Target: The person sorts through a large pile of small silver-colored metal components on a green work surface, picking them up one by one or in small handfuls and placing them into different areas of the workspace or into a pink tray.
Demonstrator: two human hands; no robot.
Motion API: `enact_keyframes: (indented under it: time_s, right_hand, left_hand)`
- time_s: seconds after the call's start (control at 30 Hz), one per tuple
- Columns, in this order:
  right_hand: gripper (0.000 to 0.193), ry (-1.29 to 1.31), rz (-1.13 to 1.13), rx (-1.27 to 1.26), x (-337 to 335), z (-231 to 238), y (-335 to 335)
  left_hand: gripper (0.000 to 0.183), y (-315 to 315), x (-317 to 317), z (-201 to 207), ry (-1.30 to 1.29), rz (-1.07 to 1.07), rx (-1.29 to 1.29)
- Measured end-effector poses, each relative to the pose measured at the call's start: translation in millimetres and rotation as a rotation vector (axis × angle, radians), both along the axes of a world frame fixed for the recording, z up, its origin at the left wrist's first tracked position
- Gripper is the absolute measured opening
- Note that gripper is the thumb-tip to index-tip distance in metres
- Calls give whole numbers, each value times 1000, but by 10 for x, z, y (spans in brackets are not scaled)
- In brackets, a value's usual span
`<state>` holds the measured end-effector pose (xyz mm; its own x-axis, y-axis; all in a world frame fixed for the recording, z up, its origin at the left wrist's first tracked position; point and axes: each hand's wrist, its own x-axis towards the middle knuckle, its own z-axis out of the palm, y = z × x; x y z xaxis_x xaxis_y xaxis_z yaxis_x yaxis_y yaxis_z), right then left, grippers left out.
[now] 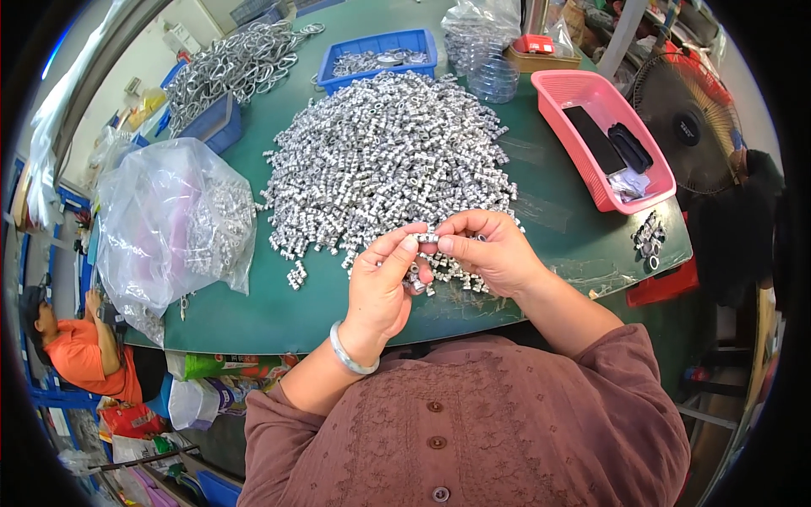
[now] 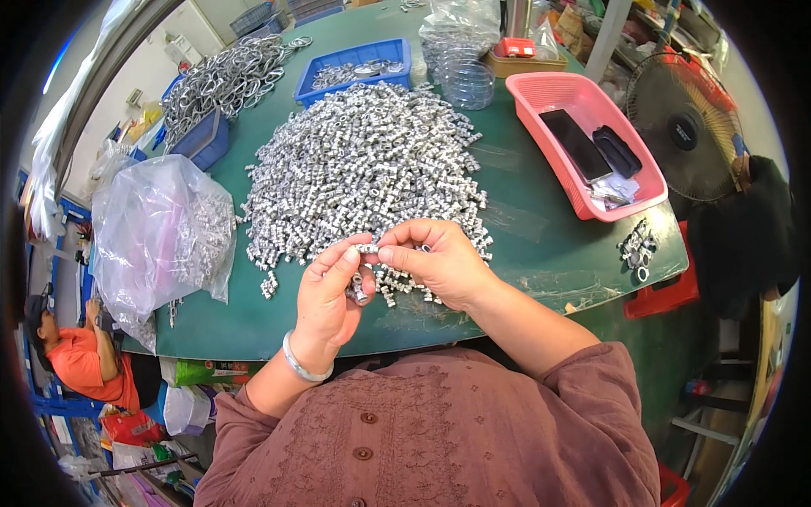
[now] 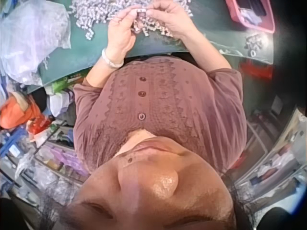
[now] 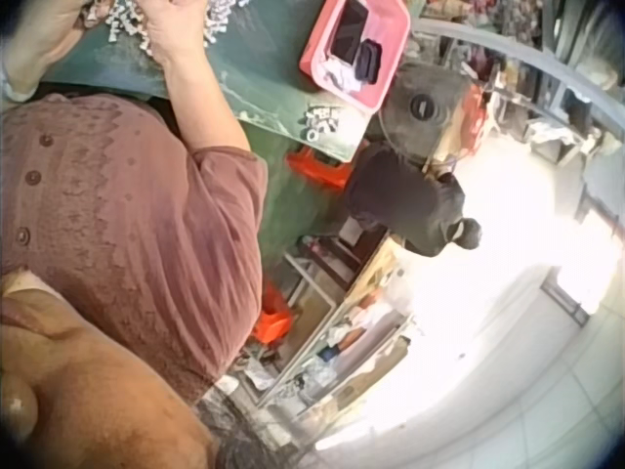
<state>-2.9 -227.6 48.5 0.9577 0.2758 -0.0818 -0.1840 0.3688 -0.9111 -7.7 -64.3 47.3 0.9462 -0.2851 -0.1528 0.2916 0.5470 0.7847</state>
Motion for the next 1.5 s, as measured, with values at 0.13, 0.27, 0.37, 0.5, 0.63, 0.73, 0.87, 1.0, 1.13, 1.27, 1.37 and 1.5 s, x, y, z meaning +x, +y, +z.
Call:
enact_keyframes:
  time_s: [0.13, 0.27, 0.37, 0.5, 0.63, 0.73, 0.87, 1.0, 1.13, 1.27, 1.37, 1.5]
  right_hand:
    - [10, -53, -5, 21, -10, 77, -32]
    - [9, -246, -57, -105, 12, -25, -35]
    - [8, -308, -76, -162, 3, -31, -38]
    - [9, -348, -113, -224, -15, -17, -45]
    - [12, -336, -123, -256, -27, -19, -63]
    - [14, -338, -157, -209, -21, -16, -54]
    - [14, -311, -163, -202, 8, -18, -107]
    - [15, -323, -158, -207, 22, -38, -128]
    - [16, -295, -151, -186, 15, -10, -127]
    - [18, -255, -139, -114, 23, -61, -129]
    - [18, -245, -124, -108, 34, -69, -134]
    - [19, -287, -130, -130, 44, -95, -109]
  left_hand:
    - [20, -50, 53, 11, 93, -61, -37]
    - [20, -88, 109, -48, 224, -160, -134]
    - [20, -98, 119, -57, 246, -187, -138]
    - [21, -116, 156, -78, 230, -223, -142]
    - [21, -141, 177, -103, 245, -255, -220]
    - [21, -152, 179, -109, 227, -251, -227]
    - [24, -174, 150, -112, 166, -215, -150]
    - [26, -190, 138, -123, 154, -200, -116]
    - [27, -200, 132, -160, 85, -162, -60]
    - [27, -210, 121, -220, 29, -152, -38]
    - [27, -223, 114, -237, 34, -130, -20]
    - [27, -212, 114, -253, 31, -128, -34]
